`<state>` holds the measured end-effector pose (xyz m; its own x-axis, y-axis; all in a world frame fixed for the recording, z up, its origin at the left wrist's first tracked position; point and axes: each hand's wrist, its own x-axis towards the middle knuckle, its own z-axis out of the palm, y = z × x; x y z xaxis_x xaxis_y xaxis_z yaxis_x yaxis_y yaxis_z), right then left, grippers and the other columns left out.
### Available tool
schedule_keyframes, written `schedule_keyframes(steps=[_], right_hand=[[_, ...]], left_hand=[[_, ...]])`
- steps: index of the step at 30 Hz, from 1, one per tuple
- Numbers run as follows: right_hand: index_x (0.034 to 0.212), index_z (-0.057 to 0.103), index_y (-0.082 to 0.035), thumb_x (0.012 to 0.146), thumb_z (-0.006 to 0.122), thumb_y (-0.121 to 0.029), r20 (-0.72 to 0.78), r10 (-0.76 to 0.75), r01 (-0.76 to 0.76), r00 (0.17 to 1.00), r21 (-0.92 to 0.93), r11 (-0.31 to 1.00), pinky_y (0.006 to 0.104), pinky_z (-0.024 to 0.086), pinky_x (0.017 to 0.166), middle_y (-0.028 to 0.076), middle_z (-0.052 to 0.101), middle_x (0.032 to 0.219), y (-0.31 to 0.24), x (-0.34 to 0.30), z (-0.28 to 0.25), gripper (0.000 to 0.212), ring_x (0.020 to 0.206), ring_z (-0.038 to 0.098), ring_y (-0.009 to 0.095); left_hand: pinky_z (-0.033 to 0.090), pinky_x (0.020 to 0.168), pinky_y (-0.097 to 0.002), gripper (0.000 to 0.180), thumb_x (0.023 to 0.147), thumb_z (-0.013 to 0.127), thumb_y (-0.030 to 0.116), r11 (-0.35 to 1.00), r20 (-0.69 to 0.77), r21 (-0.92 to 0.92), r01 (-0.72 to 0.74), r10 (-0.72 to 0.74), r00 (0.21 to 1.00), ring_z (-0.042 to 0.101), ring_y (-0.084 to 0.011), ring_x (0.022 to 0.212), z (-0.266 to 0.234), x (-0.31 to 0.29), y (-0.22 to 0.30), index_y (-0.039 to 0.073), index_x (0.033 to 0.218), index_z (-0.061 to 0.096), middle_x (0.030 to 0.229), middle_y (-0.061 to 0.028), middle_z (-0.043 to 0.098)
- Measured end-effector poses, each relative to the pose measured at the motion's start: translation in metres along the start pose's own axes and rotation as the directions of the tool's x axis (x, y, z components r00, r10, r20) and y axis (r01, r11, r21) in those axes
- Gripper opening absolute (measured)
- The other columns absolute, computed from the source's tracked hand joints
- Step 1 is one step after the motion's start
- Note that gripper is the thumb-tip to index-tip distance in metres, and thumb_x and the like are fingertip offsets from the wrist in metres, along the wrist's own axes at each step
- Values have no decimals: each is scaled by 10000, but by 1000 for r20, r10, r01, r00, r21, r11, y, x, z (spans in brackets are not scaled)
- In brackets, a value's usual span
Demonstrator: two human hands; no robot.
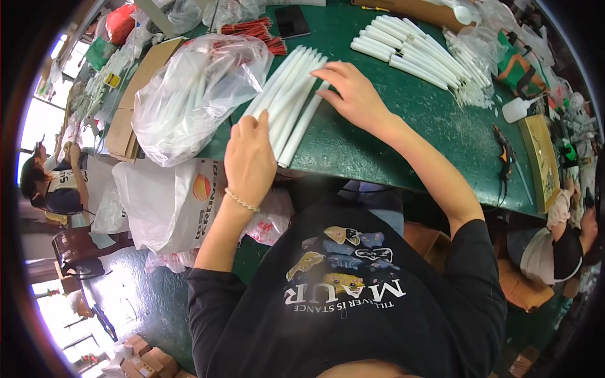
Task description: Assembling white plastic tube components using glue and a handheld applicator tool.
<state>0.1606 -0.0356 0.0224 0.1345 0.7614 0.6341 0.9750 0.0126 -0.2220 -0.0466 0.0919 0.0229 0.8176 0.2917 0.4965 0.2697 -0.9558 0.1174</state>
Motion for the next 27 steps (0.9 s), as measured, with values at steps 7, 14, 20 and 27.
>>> schedule_keyframes(steps=[7,14,20,27], right_hand=[[1219,481,101,846,678,-189,539,623,-823,567,405,399,260,522,763,142,617,1065,8,-9,-6,512,877,624,158],[1204,480,137,859,668,-195,634,643,-879,430,455,140,248,525,792,140,624,1017,-3,14,-1,514,914,630,160],[1100,559,70,890,601,-172,610,660,-829,440,558,37,318,510,850,117,635,1026,-9,20,27,322,910,633,188],[1272,414,9,966,468,-209,289,782,-526,552,848,57,352,470,874,155,565,1162,-19,29,17,380,1018,584,245]], left_hand=[[453,804,-397,358,831,633,230,993,-10,-88,-75,75,997,556,-322,939,7,23,-8,-11,1090,582,1043,-182,574],[428,946,-443,729,862,529,552,858,447,-350,376,-200,872,544,-416,1130,64,102,-47,-46,1275,482,1221,-313,535],[430,944,-417,868,790,541,684,805,601,-392,444,-142,787,580,-405,1076,73,120,-18,-108,1146,537,1122,-296,591],[498,771,-377,685,833,611,539,575,340,-730,369,-163,926,632,-299,894,56,125,21,-93,1074,504,971,-248,619]])
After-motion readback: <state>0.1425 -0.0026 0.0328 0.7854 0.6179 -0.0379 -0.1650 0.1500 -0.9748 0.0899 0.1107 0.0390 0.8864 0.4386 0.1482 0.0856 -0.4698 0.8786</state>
